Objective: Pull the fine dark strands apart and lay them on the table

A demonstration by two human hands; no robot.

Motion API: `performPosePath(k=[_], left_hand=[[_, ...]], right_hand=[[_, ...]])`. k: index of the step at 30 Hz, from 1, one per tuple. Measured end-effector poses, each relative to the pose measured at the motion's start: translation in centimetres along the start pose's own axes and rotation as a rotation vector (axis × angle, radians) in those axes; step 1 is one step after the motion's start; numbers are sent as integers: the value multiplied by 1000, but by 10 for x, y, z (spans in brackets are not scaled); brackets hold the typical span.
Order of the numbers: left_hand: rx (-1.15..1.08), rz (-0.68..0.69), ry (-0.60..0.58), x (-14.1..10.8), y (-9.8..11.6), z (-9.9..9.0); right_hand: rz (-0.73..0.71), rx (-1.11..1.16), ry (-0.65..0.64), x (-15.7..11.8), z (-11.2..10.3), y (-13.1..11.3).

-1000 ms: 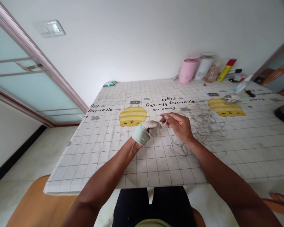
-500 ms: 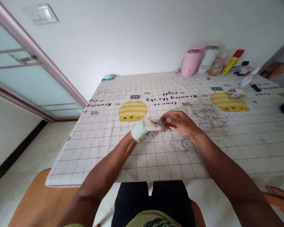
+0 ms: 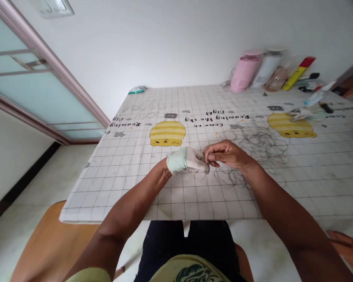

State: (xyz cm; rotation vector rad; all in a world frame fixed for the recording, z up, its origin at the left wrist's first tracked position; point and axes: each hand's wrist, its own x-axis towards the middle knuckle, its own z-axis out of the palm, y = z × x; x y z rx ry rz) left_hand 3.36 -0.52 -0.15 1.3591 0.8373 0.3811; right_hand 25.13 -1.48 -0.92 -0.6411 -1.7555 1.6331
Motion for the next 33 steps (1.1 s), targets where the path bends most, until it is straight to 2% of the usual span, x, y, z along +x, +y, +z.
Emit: performPosePath(k=[3,4,6,10,12,15,17,19,22,26,28,30,33], left_hand=[[219,-31,-100,-2,2,1],[239,-22,-88,-2,2,1],[230,2,-31,-1,2,-1],[96,116,90,3,2,-8],[23,177,150,6,3,-11],[-18,246,248,11,2,-14],[-15,270,293,15,1,-17],[-15,286,322,18,-2,-19],[-19,302,418,24,-5,-20],[73,301,712,26,-5,-13],[144,315,822,25,-3,-6],[183,295,832,24,-3,1],[188,235,752,25,-5,9]], right_hand=[[123,51,-104,-1,-3,4],[147,68,-100,0,-4,6],[148,97,-22,2,-4,8],[7,94,264,6,-5,6],[-15,26,313,5,-6,3],[60,-160,241,3,0,-1],[85,-285,243,4,10,-1],[43,-405,330,6,23,2],[-100,-661,513,12,39,12],[-248,-1107,746,16,38,24],[-264,-1320,794,14,31,28],[-259,-1505,773,12,26,30],[-253,-1692,636,11,29,31]])
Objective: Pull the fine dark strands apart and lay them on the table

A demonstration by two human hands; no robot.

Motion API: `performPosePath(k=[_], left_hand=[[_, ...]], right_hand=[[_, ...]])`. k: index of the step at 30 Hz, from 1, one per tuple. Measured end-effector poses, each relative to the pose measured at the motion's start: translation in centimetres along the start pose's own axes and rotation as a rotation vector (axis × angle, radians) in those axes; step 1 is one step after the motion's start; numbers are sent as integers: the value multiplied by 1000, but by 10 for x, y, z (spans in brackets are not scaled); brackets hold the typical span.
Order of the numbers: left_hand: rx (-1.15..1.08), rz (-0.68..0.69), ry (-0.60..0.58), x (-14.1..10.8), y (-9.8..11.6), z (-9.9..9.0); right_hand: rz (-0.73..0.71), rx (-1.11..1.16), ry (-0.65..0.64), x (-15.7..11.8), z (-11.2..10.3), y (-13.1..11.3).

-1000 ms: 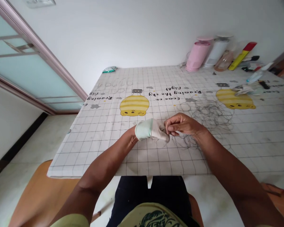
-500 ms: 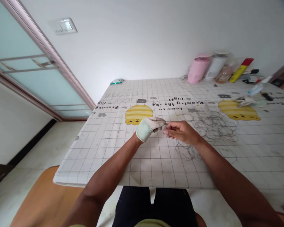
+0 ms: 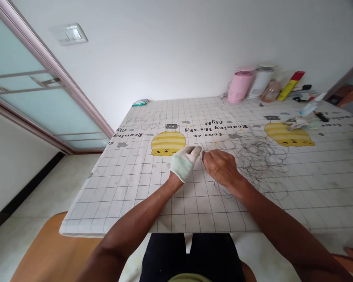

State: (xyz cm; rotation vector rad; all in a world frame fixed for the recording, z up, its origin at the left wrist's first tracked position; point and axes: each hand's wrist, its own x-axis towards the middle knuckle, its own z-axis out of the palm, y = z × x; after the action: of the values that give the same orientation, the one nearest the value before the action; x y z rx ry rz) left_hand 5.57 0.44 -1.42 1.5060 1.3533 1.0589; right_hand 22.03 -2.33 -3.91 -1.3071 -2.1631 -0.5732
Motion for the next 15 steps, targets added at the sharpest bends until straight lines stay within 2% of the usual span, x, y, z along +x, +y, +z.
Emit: performPosePath(k=[4,8,10,15], left_hand=[[-90,-109,-25,3,-4,4],[-188,-168,-55,12,-9,-2],[-163,-152,-106,16,-11,-7],[-141,-110,-291,17,-11,-14]], right_hand=[[-168,-26,-79,-1,2,-14],[-235,60,-71,1,4,-14],[-171,171,-34,3,2,-8],[256,527,47,12,-13,19]])
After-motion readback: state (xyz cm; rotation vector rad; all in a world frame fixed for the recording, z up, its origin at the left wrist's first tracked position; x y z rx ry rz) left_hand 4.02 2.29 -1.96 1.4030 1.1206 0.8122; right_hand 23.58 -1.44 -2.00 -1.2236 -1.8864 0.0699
